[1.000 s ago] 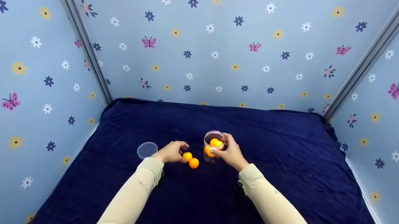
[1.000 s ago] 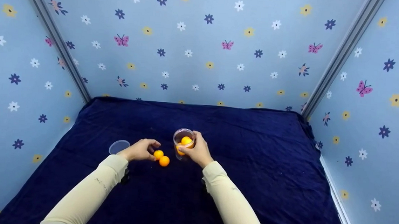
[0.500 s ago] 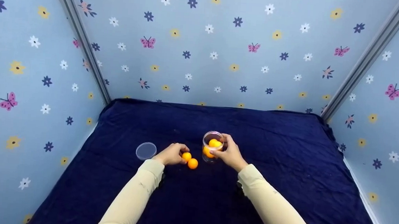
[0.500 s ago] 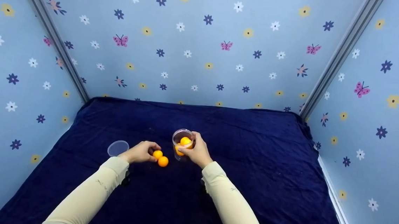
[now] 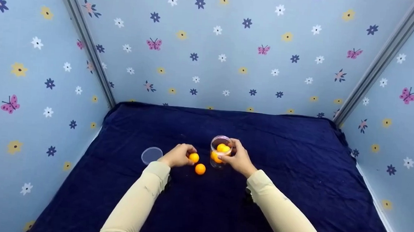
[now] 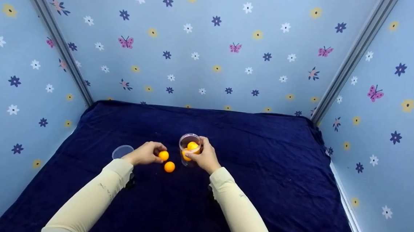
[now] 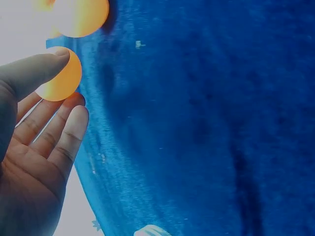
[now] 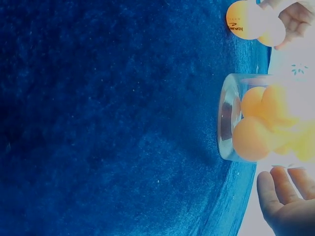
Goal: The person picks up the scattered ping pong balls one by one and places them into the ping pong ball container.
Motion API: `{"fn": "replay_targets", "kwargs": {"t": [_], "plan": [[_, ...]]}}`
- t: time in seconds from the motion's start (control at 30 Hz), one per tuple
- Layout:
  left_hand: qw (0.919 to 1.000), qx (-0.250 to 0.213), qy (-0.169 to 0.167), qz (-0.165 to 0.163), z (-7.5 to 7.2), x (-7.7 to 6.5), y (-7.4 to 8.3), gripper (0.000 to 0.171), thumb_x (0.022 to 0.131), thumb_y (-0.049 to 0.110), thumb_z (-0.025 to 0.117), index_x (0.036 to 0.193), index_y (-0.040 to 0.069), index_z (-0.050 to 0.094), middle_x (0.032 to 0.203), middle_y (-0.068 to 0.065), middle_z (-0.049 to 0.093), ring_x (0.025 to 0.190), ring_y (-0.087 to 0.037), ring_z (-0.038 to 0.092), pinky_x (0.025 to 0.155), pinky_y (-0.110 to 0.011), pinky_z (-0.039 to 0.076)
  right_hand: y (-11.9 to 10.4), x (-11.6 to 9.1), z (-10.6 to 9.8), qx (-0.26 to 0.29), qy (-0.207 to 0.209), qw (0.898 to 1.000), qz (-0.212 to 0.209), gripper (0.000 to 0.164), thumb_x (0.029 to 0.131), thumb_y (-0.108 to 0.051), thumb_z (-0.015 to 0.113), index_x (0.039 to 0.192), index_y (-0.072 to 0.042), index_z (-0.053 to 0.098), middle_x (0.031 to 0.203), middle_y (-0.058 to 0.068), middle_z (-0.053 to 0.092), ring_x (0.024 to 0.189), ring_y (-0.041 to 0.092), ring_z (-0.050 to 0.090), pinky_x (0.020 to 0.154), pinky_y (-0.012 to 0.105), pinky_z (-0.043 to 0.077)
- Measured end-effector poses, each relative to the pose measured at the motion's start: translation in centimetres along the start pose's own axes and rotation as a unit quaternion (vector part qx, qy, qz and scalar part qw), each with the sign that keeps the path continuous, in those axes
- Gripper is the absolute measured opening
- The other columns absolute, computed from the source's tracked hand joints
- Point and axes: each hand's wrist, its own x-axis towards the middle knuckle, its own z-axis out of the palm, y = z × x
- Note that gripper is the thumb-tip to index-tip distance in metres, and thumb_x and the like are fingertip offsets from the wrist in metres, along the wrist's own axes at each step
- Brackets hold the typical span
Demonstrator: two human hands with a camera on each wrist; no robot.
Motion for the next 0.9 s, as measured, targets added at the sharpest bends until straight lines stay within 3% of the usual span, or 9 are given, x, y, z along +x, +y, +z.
{"fn": "replay_targets", "kwargs": {"t": [0.23,0.43,0.6,0.9], "plan": [[0.9999,-0.002,0.008,0.008,-1.0,0.2,1.0,0.043,0.086,0.002,0.088,0.127,-0.003,0.074,0.120,-0.019,0.078,0.109,-0.032,0.075,0.102,-0.048,0.060,0.1,0.0,0.0,-0.012,0.001,1.000,-0.001,0.072,0.087,-0.014,0.093,0.146,0.001,0.055,0.133,0.023,0.068,0.112,0.035,0.073,0.094,0.043,0.062],[0.9998,-0.003,0.013,0.012,-1.4,0.3,1.7,0.041,0.087,0.002,0.087,0.126,-0.003,0.074,0.116,-0.018,0.078,0.105,-0.030,0.074,0.099,-0.046,0.060,0.1,-0.1,0.0,-0.008,0.005,1.000,-0.003,0.072,0.086,-0.013,0.093,0.145,0.002,0.055,0.132,0.023,0.068,0.110,0.034,0.073,0.092,0.039,0.062],[0.9998,-0.016,0.008,0.001,-1.8,0.5,2.6,0.044,0.091,0.002,0.084,0.133,-0.003,0.071,0.123,-0.019,0.076,0.109,-0.031,0.072,0.102,-0.047,0.060,0.0,-0.1,-0.1,-0.007,0.003,1.000,-0.001,0.072,0.087,-0.013,0.093,0.146,0.002,0.055,0.133,0.023,0.068,0.109,0.033,0.073,0.089,0.035,0.061],[0.9992,-0.023,0.025,0.022,-2.4,1.0,3.4,0.043,0.091,0.002,0.085,0.132,-0.002,0.072,0.121,-0.018,0.077,0.108,-0.030,0.073,0.100,-0.045,0.061,0.0,-0.1,-0.1,0.005,0.000,1.000,0.000,0.074,0.086,-0.011,0.092,0.147,0.003,0.053,0.136,0.026,0.067,0.114,0.038,0.074,0.088,0.037,0.064]]}}
